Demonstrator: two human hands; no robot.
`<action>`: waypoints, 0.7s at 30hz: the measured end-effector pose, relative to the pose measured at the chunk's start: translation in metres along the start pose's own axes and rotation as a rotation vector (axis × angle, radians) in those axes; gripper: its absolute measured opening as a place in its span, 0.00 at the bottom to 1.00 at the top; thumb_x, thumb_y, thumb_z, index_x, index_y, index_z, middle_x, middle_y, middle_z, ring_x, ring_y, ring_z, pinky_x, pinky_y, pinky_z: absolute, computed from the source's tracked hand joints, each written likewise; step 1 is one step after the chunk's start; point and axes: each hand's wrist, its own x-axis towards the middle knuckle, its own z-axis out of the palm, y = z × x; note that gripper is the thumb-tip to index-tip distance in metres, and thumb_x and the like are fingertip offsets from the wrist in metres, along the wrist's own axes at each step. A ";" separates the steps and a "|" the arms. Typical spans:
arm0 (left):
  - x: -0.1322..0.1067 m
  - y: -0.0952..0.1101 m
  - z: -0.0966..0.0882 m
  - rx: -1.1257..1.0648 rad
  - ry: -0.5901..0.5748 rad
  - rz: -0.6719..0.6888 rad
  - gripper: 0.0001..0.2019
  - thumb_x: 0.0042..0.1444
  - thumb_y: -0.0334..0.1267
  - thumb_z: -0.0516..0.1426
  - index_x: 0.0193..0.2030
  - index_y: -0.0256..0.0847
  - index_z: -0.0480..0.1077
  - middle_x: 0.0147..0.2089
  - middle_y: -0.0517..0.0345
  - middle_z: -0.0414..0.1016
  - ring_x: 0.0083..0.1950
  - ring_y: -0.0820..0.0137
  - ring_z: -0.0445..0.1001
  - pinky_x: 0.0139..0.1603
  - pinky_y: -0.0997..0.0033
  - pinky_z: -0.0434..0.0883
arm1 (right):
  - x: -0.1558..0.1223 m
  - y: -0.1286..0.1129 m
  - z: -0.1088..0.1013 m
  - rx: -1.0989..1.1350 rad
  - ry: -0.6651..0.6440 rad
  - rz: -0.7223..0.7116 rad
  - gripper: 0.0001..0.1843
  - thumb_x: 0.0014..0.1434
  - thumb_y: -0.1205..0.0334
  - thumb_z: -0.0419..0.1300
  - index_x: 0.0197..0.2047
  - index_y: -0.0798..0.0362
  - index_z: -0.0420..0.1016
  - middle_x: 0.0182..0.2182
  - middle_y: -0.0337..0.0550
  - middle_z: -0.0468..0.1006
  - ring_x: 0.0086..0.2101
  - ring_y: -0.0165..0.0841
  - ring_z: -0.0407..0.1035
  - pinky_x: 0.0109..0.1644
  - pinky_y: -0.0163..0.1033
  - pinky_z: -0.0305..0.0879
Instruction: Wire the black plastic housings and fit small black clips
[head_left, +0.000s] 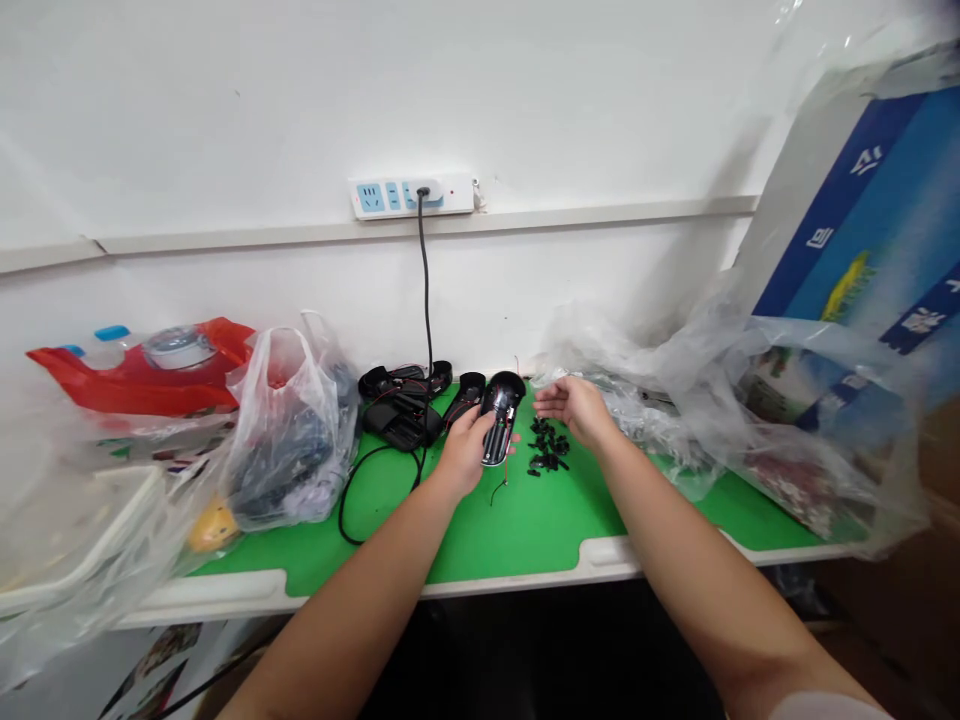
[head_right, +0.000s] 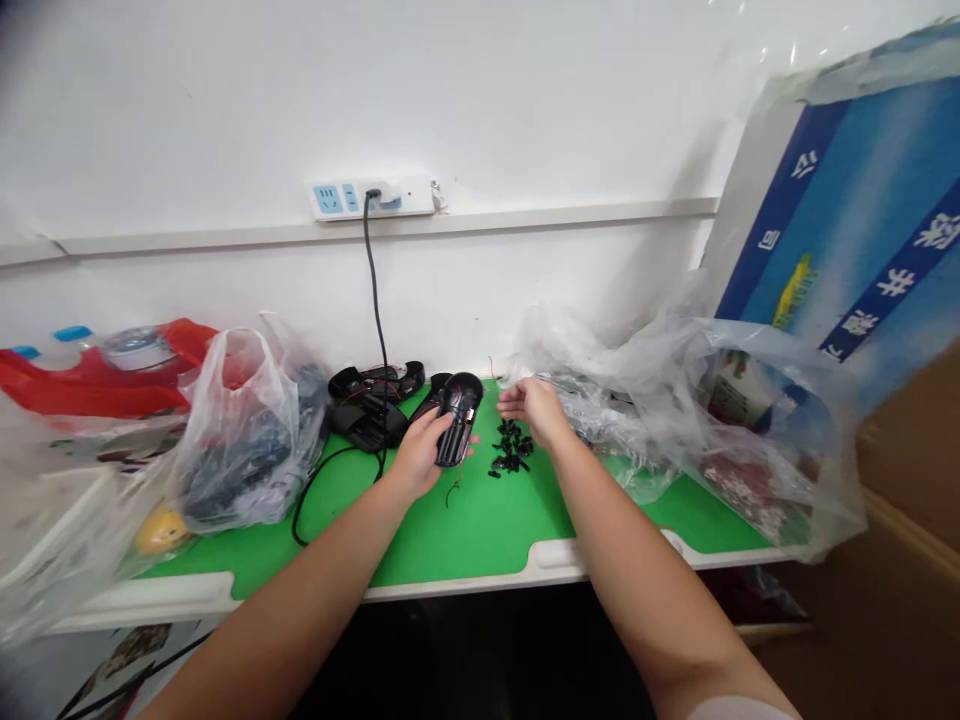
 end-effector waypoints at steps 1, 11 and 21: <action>0.000 0.002 0.000 -0.034 0.014 0.007 0.21 0.46 0.46 0.60 0.44 0.38 0.65 0.35 0.52 0.74 0.30 0.68 0.76 0.30 0.69 0.75 | 0.003 0.003 -0.002 -0.221 -0.004 -0.058 0.14 0.53 0.62 0.43 0.28 0.56 0.68 0.31 0.48 0.77 0.30 0.34 0.73 0.35 0.38 0.68; 0.003 0.002 0.000 -0.153 0.071 0.011 0.16 0.43 0.38 0.60 0.40 0.39 0.66 0.31 0.55 0.74 0.31 0.68 0.76 0.31 0.70 0.73 | 0.011 0.020 0.002 -1.062 -0.087 -0.158 0.12 0.51 0.60 0.56 0.25 0.57 0.77 0.23 0.47 0.76 0.25 0.33 0.68 0.33 0.36 0.59; -0.002 0.005 0.000 -0.145 0.031 0.034 0.22 0.40 0.40 0.63 0.43 0.42 0.63 0.34 0.57 0.72 0.31 0.65 0.76 0.29 0.67 0.73 | 0.013 0.025 0.009 -1.251 -0.050 -0.143 0.14 0.51 0.54 0.59 0.26 0.57 0.78 0.27 0.53 0.78 0.33 0.39 0.72 0.39 0.38 0.62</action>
